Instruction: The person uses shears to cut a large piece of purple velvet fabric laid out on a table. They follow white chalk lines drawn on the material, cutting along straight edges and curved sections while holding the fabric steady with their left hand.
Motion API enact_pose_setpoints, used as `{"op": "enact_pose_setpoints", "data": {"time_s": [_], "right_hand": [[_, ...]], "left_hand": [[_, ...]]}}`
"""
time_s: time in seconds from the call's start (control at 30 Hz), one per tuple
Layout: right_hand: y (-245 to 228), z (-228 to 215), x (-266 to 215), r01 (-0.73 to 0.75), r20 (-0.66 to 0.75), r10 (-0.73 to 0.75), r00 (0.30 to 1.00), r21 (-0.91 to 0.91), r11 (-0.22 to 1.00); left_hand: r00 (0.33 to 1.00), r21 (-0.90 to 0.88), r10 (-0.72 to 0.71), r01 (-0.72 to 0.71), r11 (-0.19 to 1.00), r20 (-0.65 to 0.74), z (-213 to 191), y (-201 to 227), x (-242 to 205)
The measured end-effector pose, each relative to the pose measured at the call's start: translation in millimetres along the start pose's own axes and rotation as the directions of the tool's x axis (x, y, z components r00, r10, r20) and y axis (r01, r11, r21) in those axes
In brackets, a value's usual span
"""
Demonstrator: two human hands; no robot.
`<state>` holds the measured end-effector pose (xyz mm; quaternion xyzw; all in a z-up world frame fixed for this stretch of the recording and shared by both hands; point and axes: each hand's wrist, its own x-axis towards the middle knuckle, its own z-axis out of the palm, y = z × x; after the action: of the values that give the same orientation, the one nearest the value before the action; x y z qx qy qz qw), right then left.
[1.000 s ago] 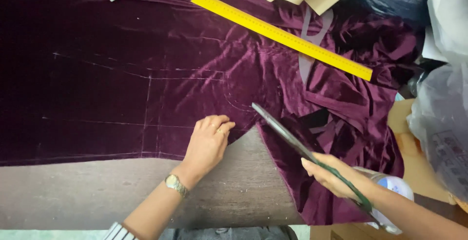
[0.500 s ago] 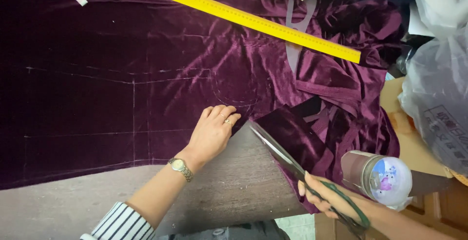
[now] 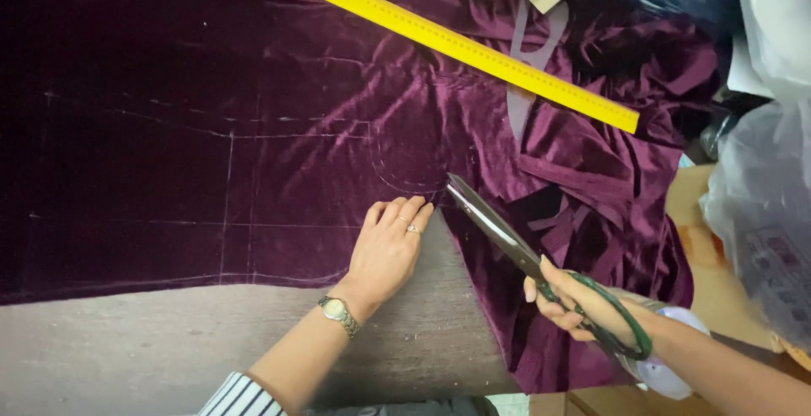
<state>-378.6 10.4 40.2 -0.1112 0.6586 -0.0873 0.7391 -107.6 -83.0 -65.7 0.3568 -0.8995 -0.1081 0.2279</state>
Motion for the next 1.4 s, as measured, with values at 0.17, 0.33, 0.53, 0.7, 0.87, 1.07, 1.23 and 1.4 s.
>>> {"op": "enact_pose_setpoints", "data": {"time_s": [0.17, 0.33, 0.53, 0.7, 0.87, 1.07, 1.23, 1.4], "right_hand": [[-33, -21, -11, 0.061, 0.016, -0.059, 0.998, -0.261, 0.964], [-80, -6, -46, 0.011, -0.122, -0.086, 0.989, -0.518, 0.855], [-104, -37, -28, -0.055, -0.058, 0.018, 0.998, -0.733, 0.678], [-129, -55, -15, -0.004, 0.002, 0.014, 1.0, -0.913, 0.408], [-140, -83, 1, 0.063, 0.079, 0.027, 0.997, -0.927, 0.37], [-166, -79, 3, 0.054, 0.072, 0.063, 0.995, -0.964, 0.259], [-173, -97, 25, 0.143, 0.166, 0.115, 0.979, -0.972, 0.188], [-180, -100, 37, 0.192, 0.196, 0.085, 0.977, -0.98, 0.057]], "left_hand": [[0.998, 0.042, -0.068, 0.067, 0.997, 0.012, 11, 13, 3], [0.99, 0.076, -0.14, 0.14, 0.987, -0.001, 16, 26, 2], [0.973, 0.106, -0.222, 0.227, 0.968, -0.059, 18, 33, 2], [0.97, 0.146, -0.233, 0.24, 0.96, -0.068, 18, 35, 1], [0.973, 0.172, -0.212, 0.224, 0.959, -0.086, 18, 35, 1], [0.977, 0.202, -0.202, 0.213, 0.956, -0.074, 21, 36, 1], [0.978, 0.219, -0.198, 0.208, 0.953, -0.066, 21, 36, 1], [0.978, 0.232, -0.199, 0.206, 0.95, -0.055, 24, 36, 1]]}}
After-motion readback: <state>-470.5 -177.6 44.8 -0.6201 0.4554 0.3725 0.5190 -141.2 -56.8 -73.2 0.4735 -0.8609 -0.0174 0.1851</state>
